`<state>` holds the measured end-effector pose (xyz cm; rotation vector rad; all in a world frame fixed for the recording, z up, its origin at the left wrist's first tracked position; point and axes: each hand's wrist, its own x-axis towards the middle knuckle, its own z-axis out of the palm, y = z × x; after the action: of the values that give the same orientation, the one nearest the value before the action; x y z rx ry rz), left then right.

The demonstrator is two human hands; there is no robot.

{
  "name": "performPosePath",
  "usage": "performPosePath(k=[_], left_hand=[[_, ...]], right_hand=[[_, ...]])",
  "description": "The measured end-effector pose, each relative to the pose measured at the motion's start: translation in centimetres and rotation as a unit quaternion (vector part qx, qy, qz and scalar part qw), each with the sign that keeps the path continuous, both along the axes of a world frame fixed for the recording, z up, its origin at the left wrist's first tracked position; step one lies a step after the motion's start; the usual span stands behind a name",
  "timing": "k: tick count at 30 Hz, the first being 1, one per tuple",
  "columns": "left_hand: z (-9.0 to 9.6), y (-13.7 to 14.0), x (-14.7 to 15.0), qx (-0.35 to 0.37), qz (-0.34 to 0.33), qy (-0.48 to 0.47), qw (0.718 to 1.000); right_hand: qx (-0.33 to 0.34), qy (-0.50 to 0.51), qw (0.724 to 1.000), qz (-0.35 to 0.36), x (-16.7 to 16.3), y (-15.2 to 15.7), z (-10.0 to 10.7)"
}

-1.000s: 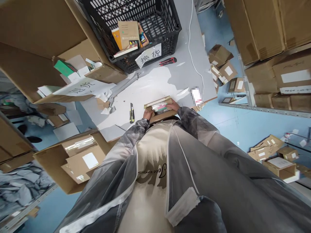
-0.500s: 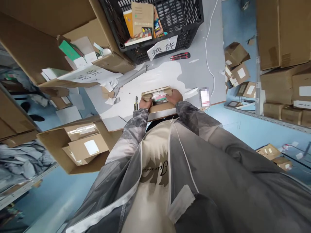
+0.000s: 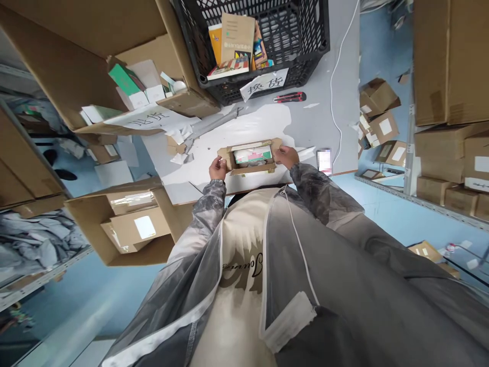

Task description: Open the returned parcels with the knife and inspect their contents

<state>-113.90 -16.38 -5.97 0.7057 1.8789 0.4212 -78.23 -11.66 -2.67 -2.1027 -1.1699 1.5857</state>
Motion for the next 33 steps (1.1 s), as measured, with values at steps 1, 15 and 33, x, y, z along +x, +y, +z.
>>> performPosePath(k=[1, 15, 33], left_hand=[[0.2, -0.2, 0.3, 0.000, 0.020, 0.003, 1.000], [4.5, 0.9, 2.3, 0.119, -0.175, 0.179, 0.961], [-0.4, 8.7, 12.7, 0.037, -0.494, 0.097, 0.863]], right_hand=[[-0.010, 0.011, 1.000, -0.018, -0.1, -0.3, -0.1], [0.140, -0.135, 0.978, 0.081, -2.9, -0.4, -0.8], [-0.012, 0.007, 1.000, 0.010, -2.1, -2.3, -1.3]])
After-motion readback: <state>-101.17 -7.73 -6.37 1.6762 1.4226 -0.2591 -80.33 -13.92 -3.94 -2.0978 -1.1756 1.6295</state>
